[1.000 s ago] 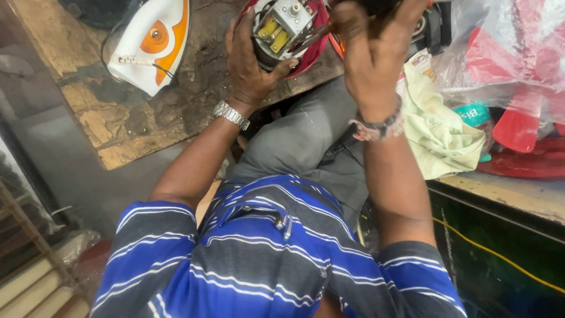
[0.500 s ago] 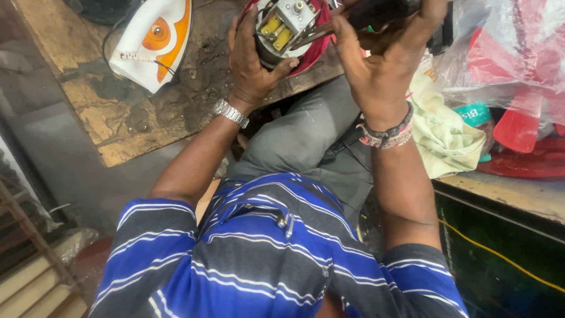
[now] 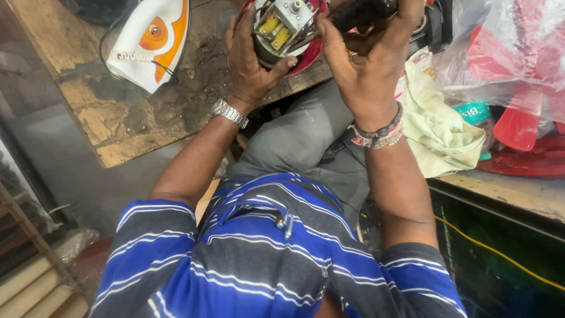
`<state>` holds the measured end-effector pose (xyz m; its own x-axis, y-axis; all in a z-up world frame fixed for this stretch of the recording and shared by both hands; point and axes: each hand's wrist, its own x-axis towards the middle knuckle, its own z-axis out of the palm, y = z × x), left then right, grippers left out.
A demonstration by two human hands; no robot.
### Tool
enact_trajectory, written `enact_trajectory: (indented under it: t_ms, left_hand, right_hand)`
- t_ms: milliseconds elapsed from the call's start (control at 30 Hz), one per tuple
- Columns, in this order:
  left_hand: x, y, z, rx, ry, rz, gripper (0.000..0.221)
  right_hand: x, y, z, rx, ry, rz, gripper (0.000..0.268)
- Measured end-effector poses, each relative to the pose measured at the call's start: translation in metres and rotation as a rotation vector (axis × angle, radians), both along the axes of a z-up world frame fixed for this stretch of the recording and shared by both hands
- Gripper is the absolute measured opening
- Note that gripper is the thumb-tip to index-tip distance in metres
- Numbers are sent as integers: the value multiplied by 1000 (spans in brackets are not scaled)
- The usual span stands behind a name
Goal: The person disassembles a small electric motor, removes the rotor, and uses pliers and a screwdriver to adjust internal components and wires. The person then reassembles the motor housing and continues to adjust the wiring.
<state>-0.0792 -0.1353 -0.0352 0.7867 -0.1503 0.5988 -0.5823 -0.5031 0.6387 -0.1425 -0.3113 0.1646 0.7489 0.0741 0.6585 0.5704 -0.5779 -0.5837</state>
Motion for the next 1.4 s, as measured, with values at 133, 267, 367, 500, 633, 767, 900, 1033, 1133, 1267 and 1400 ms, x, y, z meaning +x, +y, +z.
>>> enact_trajectory:
  t_ms: [133,267,367,500,633,767,900,1033,1133,1267,1400]
  left_hand:
    - [0,0,-1,1,-12,-2,107]
    - [0,-1,-2,3,-3,3,107]
    - [-1,-1,-2,7,-5,4,107]
    - [1,2,0,13,-2,-6,106]
    - [8,9,4,27,21,-63,109]
    - [10,13,8,26,30,-90,111]
    - [8,12,9,19,65,-78,109]
    - [11,12,1,41,51,-103,113]
    - [13,14,-3,65,31,-120,115]
    - [17,14,4,51,35,-120,113]
    - [8,13,6,2,116,-102,111]
  right_hand:
    - [-2,0,1,12,8,7,81]
    - [-2,2,1,42,37,27,81]
    - [-3,2,6,26,39,32,77]
    - [-2,-8,19,-28,107,98,47]
    - [6,-16,21,-228,-3,-80,17]
    - [25,5,10,305,-43,74,24]
    - [45,35,2,883,-30,265,30]
    - [49,34,0,979,70,312,37]
    - [62,20,-1,928,235,553,38]
    - [76,10,-3,980,320,680,36]
    - [66,10,-6,1235,406,685,38]
